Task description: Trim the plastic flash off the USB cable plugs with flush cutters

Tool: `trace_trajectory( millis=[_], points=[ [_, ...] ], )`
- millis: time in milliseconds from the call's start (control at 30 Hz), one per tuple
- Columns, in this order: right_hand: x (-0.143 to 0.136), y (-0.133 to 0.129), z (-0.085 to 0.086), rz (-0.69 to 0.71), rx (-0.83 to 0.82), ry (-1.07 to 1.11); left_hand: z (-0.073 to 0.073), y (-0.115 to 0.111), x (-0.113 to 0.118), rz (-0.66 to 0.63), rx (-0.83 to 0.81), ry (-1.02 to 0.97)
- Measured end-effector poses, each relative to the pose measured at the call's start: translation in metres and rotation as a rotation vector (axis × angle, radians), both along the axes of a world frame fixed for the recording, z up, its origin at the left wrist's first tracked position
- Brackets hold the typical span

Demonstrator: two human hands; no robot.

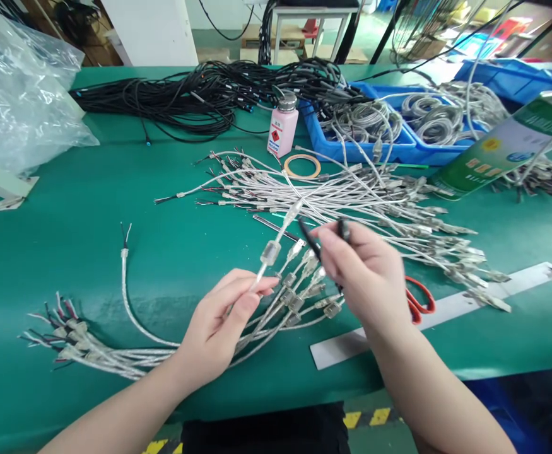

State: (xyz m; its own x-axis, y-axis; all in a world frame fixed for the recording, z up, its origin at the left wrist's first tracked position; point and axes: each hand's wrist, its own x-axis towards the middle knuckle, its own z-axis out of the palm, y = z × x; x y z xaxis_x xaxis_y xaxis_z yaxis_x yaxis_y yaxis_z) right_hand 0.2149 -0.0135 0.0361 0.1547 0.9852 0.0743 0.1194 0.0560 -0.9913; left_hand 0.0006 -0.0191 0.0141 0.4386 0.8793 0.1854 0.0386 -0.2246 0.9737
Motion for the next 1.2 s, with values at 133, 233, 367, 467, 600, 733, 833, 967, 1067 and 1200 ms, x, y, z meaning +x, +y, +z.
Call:
trace_trajectory(
  millis=[133, 233, 367, 467, 600, 733, 833, 967, 1067, 1200],
  points=[
    [-0.011, 0.000, 0.000, 0.269, -0.199, 0.292, 0.001, -0.001, 0.001, -0.123, 0.065, 0.048],
    [-0.015, -0.002, 0.000, 0.226, -0.180, 0.470, 0.004, -0.001, 0.002, -0.213, 0.032, 0.117],
    [-0.015, -0.004, -0.002, 0.166, -0.164, 0.499, 0.005, 0.000, 0.003, -0.284, -0.175, 0.076],
    [-0.018, -0.006, -0.004, 0.186, -0.121, 0.320, 0.003, 0.000, 0.004, -0.300, -0.505, -0.179],
    [-0.026, -0.009, -0.006, 0.251, -0.004, 0.017, 0.002, 0.002, 0.008, -0.278, -0.793, -0.403],
    [-0.030, -0.010, -0.006, 0.222, 0.050, -0.104, 0.008, 0.003, 0.011, -0.207, -0.861, -0.412],
    [-0.028, -0.009, -0.005, 0.220, 0.045, -0.136, 0.013, 0.003, 0.013, -0.162, -0.886, -0.438],
    [-0.020, -0.012, -0.004, 0.336, 0.022, -0.142, 0.016, 0.004, 0.013, -0.078, -0.859, -0.453],
    [-0.018, -0.015, -0.001, 0.492, -0.055, -0.109, 0.013, 0.005, 0.011, 0.010, -0.780, -0.443],
    [-0.023, -0.018, 0.000, 0.630, -0.040, -0.150, 0.006, 0.002, 0.007, 0.035, -0.675, -0.415]
  ],
)
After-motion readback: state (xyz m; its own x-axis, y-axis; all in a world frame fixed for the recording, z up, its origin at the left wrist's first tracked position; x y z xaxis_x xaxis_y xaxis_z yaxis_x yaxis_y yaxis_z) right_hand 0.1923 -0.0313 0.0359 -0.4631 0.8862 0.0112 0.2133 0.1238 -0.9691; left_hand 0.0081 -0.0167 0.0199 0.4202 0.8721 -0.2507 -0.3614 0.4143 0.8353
